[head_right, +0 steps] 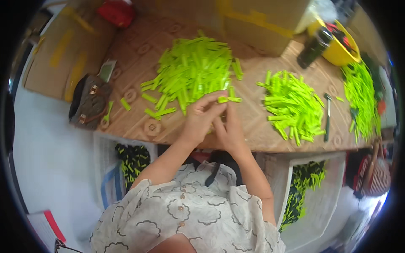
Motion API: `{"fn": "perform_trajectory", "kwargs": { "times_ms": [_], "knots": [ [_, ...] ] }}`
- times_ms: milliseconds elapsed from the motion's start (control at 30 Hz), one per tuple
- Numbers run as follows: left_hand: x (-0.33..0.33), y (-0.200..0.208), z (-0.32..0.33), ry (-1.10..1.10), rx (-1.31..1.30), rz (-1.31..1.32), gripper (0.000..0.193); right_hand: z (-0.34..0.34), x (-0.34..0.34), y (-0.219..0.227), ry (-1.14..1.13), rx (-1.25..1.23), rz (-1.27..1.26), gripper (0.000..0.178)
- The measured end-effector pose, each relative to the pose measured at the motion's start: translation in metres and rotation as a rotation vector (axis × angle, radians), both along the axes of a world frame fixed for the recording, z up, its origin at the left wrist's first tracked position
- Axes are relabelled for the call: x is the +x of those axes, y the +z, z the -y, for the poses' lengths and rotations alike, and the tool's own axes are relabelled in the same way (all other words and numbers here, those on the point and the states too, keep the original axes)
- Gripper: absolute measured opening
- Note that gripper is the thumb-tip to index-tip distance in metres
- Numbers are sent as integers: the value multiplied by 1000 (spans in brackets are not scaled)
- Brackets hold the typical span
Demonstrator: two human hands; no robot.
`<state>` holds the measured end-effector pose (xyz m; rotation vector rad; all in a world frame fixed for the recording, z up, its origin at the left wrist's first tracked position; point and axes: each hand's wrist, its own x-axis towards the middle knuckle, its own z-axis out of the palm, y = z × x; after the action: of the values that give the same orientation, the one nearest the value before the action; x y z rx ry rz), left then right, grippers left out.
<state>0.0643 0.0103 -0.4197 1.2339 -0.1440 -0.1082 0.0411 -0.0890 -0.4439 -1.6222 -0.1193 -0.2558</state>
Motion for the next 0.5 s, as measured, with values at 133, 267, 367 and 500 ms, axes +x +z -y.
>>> {"fn": "perform_trajectory", "kwargs": {
  "times_ms": [133, 267, 367, 500],
  "knots": [
    [2, -3, -51, 288, 513, 240, 53, 3, 9, -6, 73, -204, -177, 20],
    [8, -29, -169, 469, 1502, 297, 76, 19, 1, -13, 389, -622, -10, 25],
    [19, -53, -186, 429, 1674, 168, 78, -4, -7, -11, 716, -709, -45, 28],
    [40, -84, -153, 294, 1641, 256, 79, -6, 30, -17, 442, -919, 102, 24]
  ]
}}
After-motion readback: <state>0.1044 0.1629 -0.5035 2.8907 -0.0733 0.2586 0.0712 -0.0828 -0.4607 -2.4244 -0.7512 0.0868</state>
